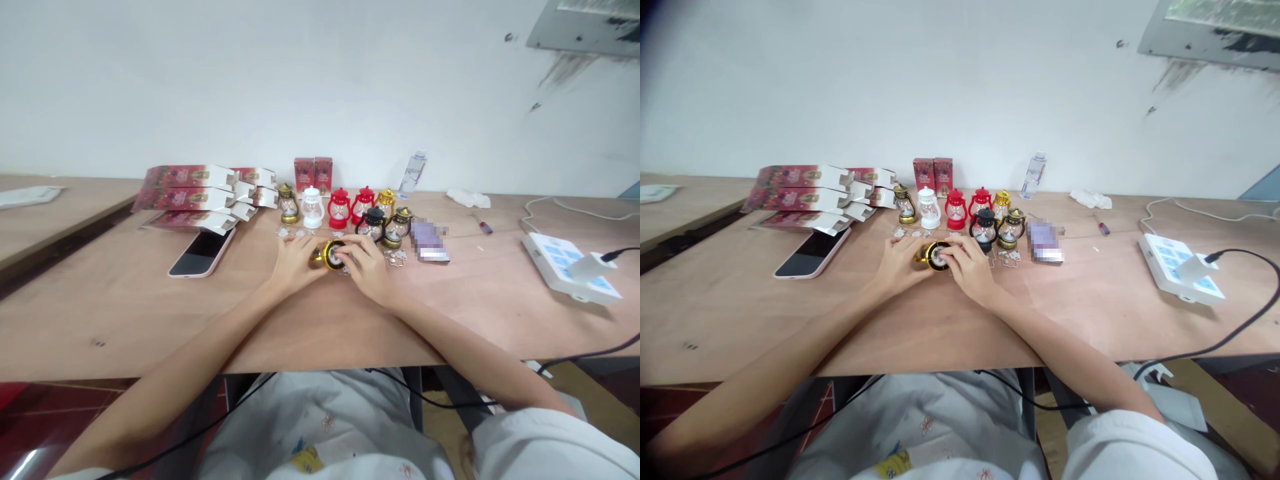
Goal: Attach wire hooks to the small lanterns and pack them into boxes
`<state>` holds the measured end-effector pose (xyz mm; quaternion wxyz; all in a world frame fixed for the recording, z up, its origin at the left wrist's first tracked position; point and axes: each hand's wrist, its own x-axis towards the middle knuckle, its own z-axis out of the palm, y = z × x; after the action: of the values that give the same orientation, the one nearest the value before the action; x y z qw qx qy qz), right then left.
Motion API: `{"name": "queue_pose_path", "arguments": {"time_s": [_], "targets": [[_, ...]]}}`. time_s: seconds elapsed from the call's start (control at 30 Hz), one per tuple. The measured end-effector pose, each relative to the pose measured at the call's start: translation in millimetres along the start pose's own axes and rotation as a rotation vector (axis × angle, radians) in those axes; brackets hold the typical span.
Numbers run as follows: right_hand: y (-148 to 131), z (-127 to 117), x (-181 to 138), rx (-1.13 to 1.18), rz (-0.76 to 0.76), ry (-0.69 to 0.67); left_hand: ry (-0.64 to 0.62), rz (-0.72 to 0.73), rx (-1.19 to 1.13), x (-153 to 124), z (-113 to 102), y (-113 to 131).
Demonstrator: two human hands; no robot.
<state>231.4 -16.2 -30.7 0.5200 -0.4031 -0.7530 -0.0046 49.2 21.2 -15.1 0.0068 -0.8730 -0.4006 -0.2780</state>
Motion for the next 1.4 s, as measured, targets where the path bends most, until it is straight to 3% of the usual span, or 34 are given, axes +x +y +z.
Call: {"name": "queue_pose_path", "arguments": {"time_s": [0.23, 0.43, 0.5, 0.6, 0.7, 0.8, 1.1, 1.4], "targets": [[-3.8, -4.6, 2.0, 0.004, -0.004, 0.006, 0.01, -0.023, -0.056, 0.4, 3.2, -2.7], [8.3, -1.7, 2.1, 0.054, 0.103, 0.155, 0.089, -0.101, -0.109, 0.4, 6.6, -8.6], [17.6, 1.7, 1.1, 0.009, 0.148, 0.043, 0.113, -0.117, -0.128, 0.8, 5.3, -8.3], [26.9, 6.7, -1.3, -0.122, 0.182, -0.239, 0.171, -0.135, -0.176, 1.9, 3.0, -7.3], [24.5, 8.4, -2.8, -0.24, 0.154, -0.516, 0.201, -0.152, -0.2, 2.6, 2.5, -6.9], [15.3, 7.2, -2.8, -0.336, 0.106, -0.678, 0.211, -0.167, -0.172, 2.6, 3.6, -6.9], [8.6, 5.9, 1.4, -0.47, 0.083, -0.777, 0.209, -0.183, -0.177, 3.6, 2.3, -5.8], [18.1, 5.5, -0.1, -0.37, 0.143, -0.684, 0.168, -0.17, -0.121, 2.3, 5.8, -8.9]]}}
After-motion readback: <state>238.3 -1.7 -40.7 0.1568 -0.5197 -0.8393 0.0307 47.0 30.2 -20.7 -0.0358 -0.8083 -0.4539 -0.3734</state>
